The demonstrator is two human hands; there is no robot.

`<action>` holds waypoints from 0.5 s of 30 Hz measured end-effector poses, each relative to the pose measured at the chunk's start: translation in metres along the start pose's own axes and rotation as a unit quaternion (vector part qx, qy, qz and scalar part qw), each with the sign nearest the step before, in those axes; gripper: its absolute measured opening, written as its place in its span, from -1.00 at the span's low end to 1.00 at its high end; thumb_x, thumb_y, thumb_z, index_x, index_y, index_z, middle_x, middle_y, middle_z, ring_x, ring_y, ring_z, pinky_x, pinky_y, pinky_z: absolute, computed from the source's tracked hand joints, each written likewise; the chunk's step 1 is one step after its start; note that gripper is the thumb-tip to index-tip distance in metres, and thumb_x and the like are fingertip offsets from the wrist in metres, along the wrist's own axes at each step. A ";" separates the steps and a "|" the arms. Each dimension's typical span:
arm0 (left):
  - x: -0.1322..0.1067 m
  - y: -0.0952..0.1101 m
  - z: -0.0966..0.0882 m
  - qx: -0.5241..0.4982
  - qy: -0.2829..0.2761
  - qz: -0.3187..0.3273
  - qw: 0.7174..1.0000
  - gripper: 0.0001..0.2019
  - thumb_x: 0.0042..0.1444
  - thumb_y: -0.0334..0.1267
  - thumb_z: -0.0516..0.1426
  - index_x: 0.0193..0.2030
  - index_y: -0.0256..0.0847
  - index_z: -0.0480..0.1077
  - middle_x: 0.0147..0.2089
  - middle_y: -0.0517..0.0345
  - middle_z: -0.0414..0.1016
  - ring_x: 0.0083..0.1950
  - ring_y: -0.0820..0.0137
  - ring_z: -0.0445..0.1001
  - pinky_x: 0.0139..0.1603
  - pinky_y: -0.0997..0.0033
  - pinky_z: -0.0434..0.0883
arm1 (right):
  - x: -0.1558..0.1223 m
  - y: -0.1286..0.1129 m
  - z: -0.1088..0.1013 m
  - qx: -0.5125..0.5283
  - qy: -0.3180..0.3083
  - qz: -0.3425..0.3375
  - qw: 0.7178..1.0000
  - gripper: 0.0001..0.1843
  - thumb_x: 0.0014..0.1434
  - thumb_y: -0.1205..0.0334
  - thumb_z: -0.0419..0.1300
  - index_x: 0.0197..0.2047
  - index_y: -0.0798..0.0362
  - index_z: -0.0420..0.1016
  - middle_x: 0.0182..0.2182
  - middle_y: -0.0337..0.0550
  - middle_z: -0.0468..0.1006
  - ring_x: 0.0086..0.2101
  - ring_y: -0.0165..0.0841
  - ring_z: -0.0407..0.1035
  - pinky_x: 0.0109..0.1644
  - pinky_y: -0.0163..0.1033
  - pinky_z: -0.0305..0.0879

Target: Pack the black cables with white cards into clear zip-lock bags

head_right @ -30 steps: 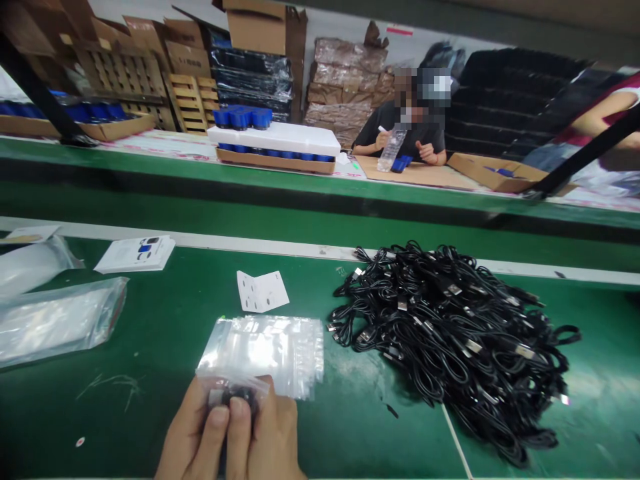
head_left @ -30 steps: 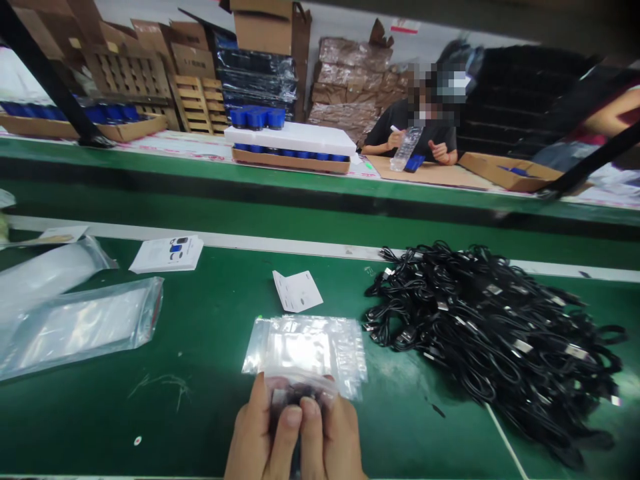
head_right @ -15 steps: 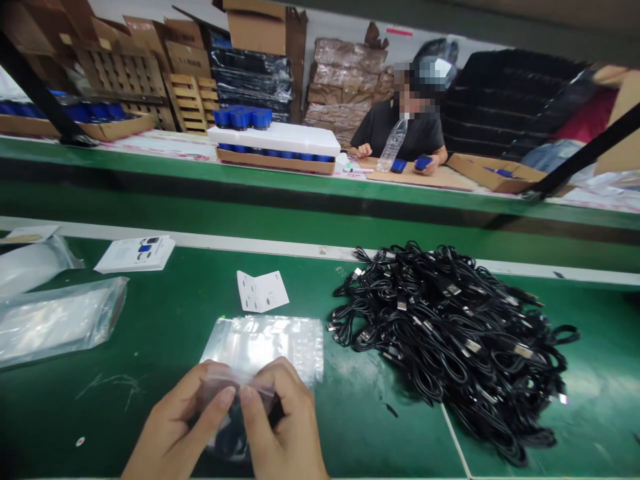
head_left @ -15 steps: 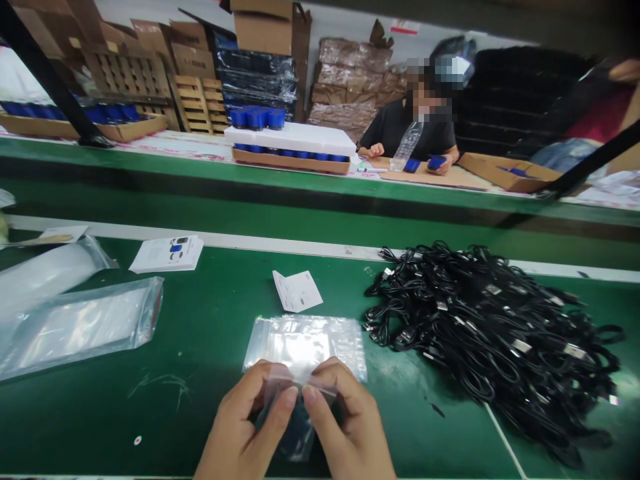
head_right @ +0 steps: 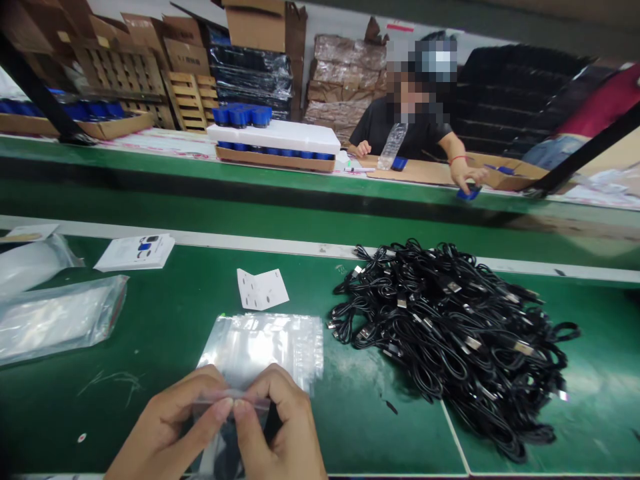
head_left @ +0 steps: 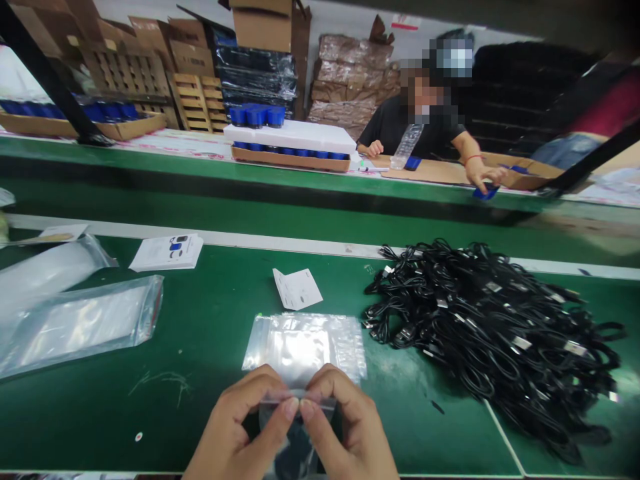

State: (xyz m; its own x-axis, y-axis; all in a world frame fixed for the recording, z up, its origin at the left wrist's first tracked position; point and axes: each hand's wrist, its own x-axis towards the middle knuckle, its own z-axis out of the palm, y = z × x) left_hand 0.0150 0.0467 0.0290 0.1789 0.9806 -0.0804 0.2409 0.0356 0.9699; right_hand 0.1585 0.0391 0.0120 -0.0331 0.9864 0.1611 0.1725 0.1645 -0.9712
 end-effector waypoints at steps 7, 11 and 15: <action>0.002 -0.006 -0.008 0.044 -0.013 0.010 0.999 -0.74 0.16 -0.11 0.11 -0.46 -0.16 0.50 -0.47 0.18 0.45 -0.42 0.40 0.43 -0.38 0.52 0.33 | 0.007 -0.007 -0.014 -0.007 -0.053 0.025 0.998 -0.76 0.18 0.26 0.12 -0.51 0.07 0.40 -0.56 -0.24 0.42 -0.50 -0.41 0.31 -0.41 -0.35 0.21; 0.002 -0.012 -0.007 0.025 0.023 0.003 0.999 -0.75 0.14 -0.13 0.13 -0.46 -0.14 0.54 -0.46 0.19 0.48 -0.42 0.40 0.44 -0.37 0.54 0.36 | 0.008 -0.004 -0.019 -0.045 -0.051 0.008 0.998 -0.72 0.19 0.25 0.15 -0.55 0.07 0.42 -0.60 -0.25 0.43 -0.53 -0.42 0.33 -0.44 -0.36 0.21; 0.001 -0.016 -0.011 -0.008 0.042 -0.032 0.999 -0.73 0.14 -0.06 0.11 -0.46 -0.15 0.48 -0.45 0.21 0.44 -0.41 0.42 0.42 -0.39 0.56 0.36 | 0.003 0.002 -0.012 -0.069 -0.030 -0.068 0.995 -0.76 0.21 0.28 0.14 -0.50 0.06 0.45 -0.57 -0.22 0.47 -0.54 -0.41 0.37 -0.45 -0.35 0.24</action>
State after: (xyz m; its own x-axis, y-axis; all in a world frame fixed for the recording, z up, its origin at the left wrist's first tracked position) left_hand 0.0007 0.0495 0.0163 0.0827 0.9890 -0.1226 0.2342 0.1003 0.9670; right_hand 0.1705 0.0423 0.0125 -0.1238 0.9534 0.2750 0.2957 0.3000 -0.9070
